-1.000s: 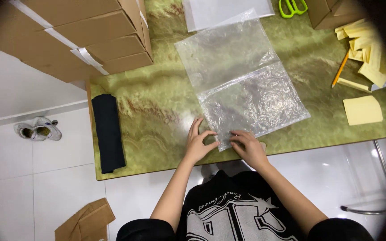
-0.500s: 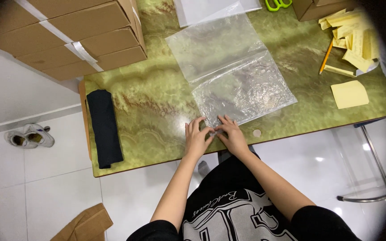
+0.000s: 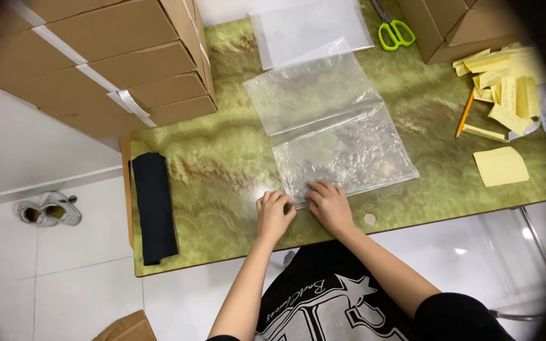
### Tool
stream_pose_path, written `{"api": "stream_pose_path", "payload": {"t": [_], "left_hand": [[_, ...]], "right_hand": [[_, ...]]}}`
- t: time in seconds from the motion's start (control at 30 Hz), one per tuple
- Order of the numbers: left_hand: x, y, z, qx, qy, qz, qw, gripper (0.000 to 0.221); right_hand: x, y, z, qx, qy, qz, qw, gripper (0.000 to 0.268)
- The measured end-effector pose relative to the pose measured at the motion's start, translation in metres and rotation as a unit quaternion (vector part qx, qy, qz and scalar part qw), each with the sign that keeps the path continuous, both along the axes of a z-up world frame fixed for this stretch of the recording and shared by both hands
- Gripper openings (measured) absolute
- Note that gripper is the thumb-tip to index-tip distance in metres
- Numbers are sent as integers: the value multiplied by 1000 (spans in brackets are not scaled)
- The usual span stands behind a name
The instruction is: The person writes on a yellow sticky note with a pencil and places it on a cardboard box tied with a white ribbon. They then place a folded black garment into a clear plastic bag, seal it, and put the bagged item into a cardboard box.
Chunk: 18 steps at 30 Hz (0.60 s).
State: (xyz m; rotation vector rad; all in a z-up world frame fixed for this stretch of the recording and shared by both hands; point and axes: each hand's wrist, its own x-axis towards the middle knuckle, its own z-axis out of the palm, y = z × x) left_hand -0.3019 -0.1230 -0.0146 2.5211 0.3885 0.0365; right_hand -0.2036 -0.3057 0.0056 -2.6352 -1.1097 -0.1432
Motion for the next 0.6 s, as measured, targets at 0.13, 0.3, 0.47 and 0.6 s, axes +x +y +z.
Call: {"api": "stream_pose_path", "payload": {"t": [0.13,0.3,0.47,0.6], "left_hand": [[-9,30,30,-6,-58,48,997,8],[-17,68,24,36,-97,115,988,10],[-10,59,21,121,-65,73,988,16],[17,29,52,127,-70,-38,989,43]], "right_hand": [[32,-36,11,-1,-30,-70,997,24],[66,-97,13,-4,-61,-216,974,24],[88,-120,7,107,40,-248,962,20],[94,-110,30,207,129,-247,938,25]]}}
